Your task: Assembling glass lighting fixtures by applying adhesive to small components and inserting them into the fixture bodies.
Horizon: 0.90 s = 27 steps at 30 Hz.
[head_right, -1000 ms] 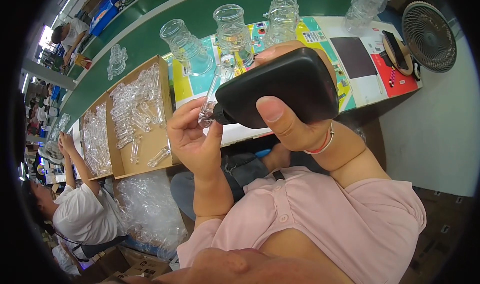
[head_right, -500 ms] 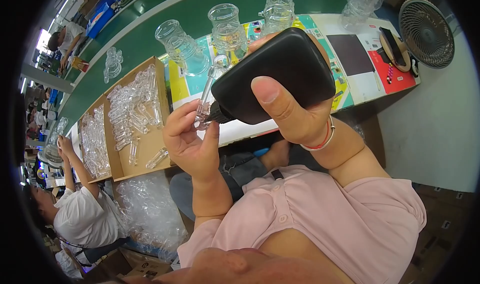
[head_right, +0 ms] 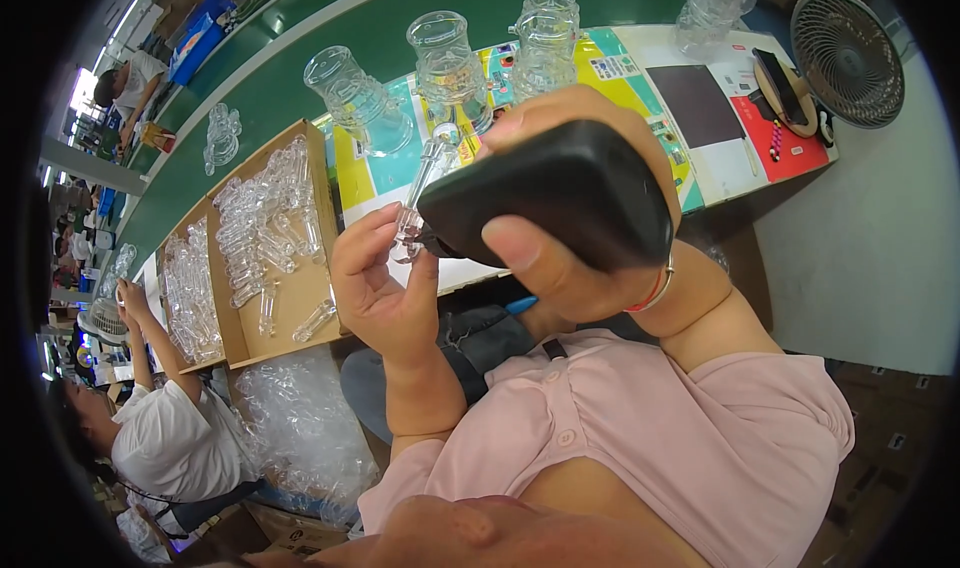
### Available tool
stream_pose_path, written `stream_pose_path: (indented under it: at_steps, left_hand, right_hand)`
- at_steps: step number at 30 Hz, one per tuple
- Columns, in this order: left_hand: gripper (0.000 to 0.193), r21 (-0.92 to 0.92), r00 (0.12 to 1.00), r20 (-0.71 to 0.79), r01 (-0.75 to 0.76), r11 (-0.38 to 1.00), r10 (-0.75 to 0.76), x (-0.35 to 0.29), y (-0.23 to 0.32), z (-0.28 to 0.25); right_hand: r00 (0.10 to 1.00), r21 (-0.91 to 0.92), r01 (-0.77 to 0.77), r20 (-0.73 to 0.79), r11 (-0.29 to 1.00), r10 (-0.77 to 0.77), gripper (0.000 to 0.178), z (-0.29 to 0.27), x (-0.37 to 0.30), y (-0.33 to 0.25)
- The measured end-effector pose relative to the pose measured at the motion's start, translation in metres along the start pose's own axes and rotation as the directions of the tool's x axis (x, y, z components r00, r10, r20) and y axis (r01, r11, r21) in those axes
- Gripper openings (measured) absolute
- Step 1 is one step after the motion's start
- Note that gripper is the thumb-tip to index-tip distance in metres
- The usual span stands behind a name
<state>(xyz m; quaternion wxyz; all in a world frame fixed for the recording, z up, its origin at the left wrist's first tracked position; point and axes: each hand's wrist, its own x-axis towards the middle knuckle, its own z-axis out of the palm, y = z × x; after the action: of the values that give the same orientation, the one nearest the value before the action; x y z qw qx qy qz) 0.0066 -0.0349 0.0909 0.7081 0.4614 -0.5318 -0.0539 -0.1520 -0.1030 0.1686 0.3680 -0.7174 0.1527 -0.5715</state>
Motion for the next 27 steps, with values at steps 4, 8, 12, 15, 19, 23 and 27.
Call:
stream_pose_path:
  at_steps: [4, 8, 12, 15, 19, 23, 27]
  left_hand:
    - [0.037, 0.058, 1.000, -0.011, 0.013, 0.998, -0.012, 0.002, 0.001, 0.001]
    - [0.036, 0.107, 1.000, -0.011, 0.007, 0.994, -0.006, 0.001, -0.001, -0.001]
    - [0.035, 0.103, 1.000, -0.007, 0.028, 0.994, -0.028, 0.002, 0.001, -0.002]
    - [0.035, 0.132, 0.996, 0.027, 0.076, 0.988, -0.080, 0.003, 0.005, -0.003]
    - [0.037, -0.033, 0.980, 0.076, 0.186, 0.982, -0.183, 0.002, 0.006, -0.003]
    - [0.040, -0.337, 0.902, 0.172, 0.432, 0.836, -0.397, -0.001, 0.008, -0.007]
    - [0.041, -0.430, 0.880, 0.259, 0.475, 0.768, -0.399, 0.003, 0.010, -0.010]
  right_hand:
    - [0.971, -0.158, 0.186, 0.181, 0.970, -0.157, 0.038, -0.005, 0.004, -0.008]
    - [0.924, -0.216, 0.342, 0.256, 0.914, -0.285, 0.042, -0.003, -0.001, -0.009]
    - [0.908, -0.242, 0.361, 0.310, 0.901, -0.281, 0.045, -0.002, -0.007, -0.011]
    - [0.900, -0.190, 0.407, 0.253, 0.894, -0.356, 0.047, 0.000, -0.014, -0.004]
    - [0.890, -0.117, 0.432, 0.217, 0.894, -0.402, 0.045, -0.003, -0.016, -0.003]
    - [0.864, -0.025, 0.485, 0.172, 0.874, -0.474, 0.046, -0.002, -0.020, 0.008]
    - [0.842, 0.009, 0.510, 0.199, 0.860, -0.502, 0.046, -0.003, -0.016, 0.007]
